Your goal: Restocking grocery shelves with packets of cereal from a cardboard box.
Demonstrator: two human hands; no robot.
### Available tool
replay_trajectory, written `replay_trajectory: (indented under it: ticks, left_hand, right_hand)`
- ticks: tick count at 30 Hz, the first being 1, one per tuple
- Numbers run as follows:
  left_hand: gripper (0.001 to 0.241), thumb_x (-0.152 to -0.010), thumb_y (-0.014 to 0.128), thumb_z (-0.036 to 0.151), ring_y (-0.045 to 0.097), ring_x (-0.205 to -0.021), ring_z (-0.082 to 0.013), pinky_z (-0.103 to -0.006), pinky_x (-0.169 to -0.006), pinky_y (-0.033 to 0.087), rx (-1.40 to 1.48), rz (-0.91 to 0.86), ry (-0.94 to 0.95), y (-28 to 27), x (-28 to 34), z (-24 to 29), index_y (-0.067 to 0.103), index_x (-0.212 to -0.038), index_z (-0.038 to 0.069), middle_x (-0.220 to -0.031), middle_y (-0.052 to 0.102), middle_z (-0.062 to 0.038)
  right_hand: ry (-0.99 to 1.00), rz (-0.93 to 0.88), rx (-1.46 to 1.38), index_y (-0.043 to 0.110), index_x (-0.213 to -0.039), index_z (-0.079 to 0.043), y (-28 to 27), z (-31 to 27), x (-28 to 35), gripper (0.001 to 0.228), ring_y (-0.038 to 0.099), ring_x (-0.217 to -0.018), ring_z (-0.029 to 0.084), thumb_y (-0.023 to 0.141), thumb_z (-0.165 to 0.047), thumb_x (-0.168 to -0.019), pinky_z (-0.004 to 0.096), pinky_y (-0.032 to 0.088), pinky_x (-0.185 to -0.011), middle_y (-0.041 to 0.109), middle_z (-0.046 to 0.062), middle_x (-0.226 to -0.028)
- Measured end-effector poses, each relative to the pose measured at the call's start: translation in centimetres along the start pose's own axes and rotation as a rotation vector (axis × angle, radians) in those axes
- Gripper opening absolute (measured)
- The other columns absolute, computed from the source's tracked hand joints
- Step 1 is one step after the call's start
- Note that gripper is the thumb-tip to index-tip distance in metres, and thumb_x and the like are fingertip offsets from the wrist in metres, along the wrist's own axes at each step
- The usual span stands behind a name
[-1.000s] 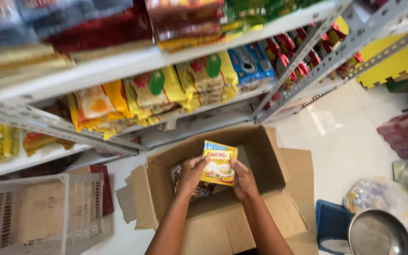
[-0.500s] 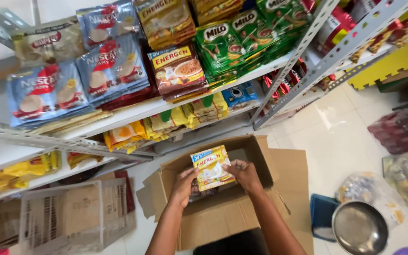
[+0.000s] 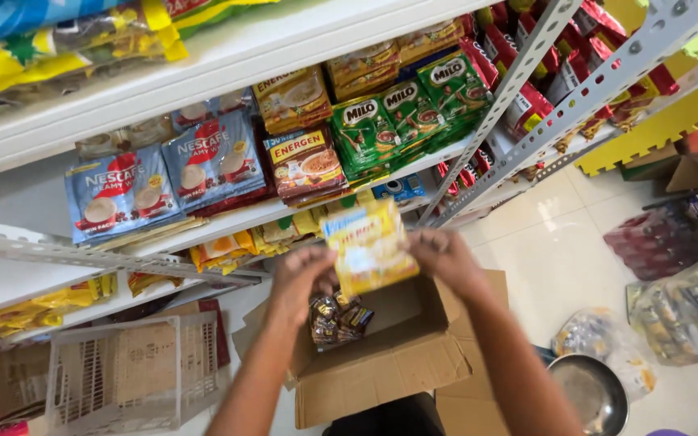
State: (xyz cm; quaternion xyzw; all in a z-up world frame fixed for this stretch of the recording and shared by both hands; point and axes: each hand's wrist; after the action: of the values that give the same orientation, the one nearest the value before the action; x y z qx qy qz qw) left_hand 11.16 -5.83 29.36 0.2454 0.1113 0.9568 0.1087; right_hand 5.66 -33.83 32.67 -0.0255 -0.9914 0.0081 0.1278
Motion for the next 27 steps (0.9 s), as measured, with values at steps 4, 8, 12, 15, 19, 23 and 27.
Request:
replay_trajectory:
  ticks: [4,8,12,15,19,23,27]
  left_hand:
    - [0.015,-0.086,0.077,0.012,0.069,-0.06,-0.0136,-0.026,-0.044,0.05,-0.132,0.01,0.105,2.7,-6.6,7.7,0.073,-0.098,0.003,-0.079,0.075,-0.006]
    - [0.017,-0.086,0.079,0.016,0.067,-0.051,-0.0133,-0.0252,-0.037,0.044,-0.287,-0.05,0.208,4.6,-14.8,14.5,0.074,-0.095,0.003,-0.076,0.075,-0.008]
    - [0.023,-0.089,0.078,0.02,0.069,-0.05,-0.0149,-0.0261,-0.035,0.042,-0.34,-0.134,0.24,5.3,-22.6,19.1,0.07,-0.094,0.0,-0.076,0.075,-0.011]
    - [0.018,-0.089,0.075,0.022,0.067,-0.048,-0.0136,-0.0252,-0.034,0.037,-0.356,-0.033,0.191,6.5,-26.0,21.2,0.068,-0.096,0.007,-0.075,0.076,-0.007]
    - [0.015,-0.091,0.072,0.027,0.065,-0.048,-0.0107,-0.0249,-0.035,0.034,-0.428,0.063,0.125,5.0,-32.6,21.1,0.069,-0.095,0.013,-0.076,0.077,-0.001]
    - [0.013,-0.089,0.073,0.026,0.066,-0.051,-0.0121,-0.0261,-0.04,0.036,-0.488,0.124,0.243,8.4,-29.1,24.7,0.07,-0.094,0.014,-0.077,0.077,-0.002]
    - [0.011,-0.087,0.074,0.025,0.067,-0.054,-0.0135,-0.0273,-0.044,0.039,-0.54,0.185,0.336,9.5,-27.7,26.6,0.072,-0.092,0.015,-0.078,0.077,-0.002]
  right_hand:
    - [-0.119,-0.074,0.065,0.066,-0.088,-0.008,-3.4,-3.9,-6.6,0.022,0.051,-0.06,0.005,0.07,-0.028,-0.097,0.024,0.041,-0.053,0.056,-0.006,-0.067]
    - [-0.176,0.074,0.196,0.065,-0.079,-0.006,-5.6,-8.3,-14.6,0.029,0.047,-0.056,0.008,0.075,-0.028,-0.097,0.027,0.035,-0.05,0.056,-0.002,-0.065]
    - [-0.311,0.132,0.209,0.077,-0.093,-0.012,-7.2,-10.3,-24.1,0.016,0.058,-0.061,0.003,0.077,-0.028,-0.093,0.025,0.048,-0.055,0.073,-0.007,-0.077]
    - [-0.416,0.052,0.352,0.075,-0.091,-0.003,-9.0,-8.3,-31.8,0.023,0.059,-0.061,0.006,0.071,-0.024,-0.099,0.027,0.047,-0.054,0.069,-0.003,-0.074]
    - [-0.432,0.159,0.236,0.078,-0.095,0.0,-9.0,-10.6,-34.7,0.023,0.046,-0.059,0.008,0.082,-0.023,-0.097,0.032,0.036,-0.052,0.06,-0.001,-0.07]
    - [-0.727,0.222,0.417,0.076,-0.093,0.0,-9.6,-9.9,-38.5,0.02,0.064,-0.072,0.006,0.084,-0.017,-0.088,0.028,0.052,-0.063,0.074,-0.001,-0.081]
    - [-0.522,0.42,0.64,0.079,-0.089,-0.008,-8.1,-12.0,-35.4,0.025,0.073,-0.072,0.012,0.088,-0.029,-0.076,0.033,0.056,-0.069,0.077,0.0,-0.08]
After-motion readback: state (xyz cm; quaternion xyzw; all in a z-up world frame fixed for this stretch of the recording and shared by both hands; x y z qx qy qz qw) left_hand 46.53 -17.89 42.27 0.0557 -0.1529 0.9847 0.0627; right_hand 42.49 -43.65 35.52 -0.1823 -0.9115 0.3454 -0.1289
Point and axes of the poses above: each hand's wrist, its own x-axis away from the middle knuckle, its own y-axis out of the palm, z = x × y
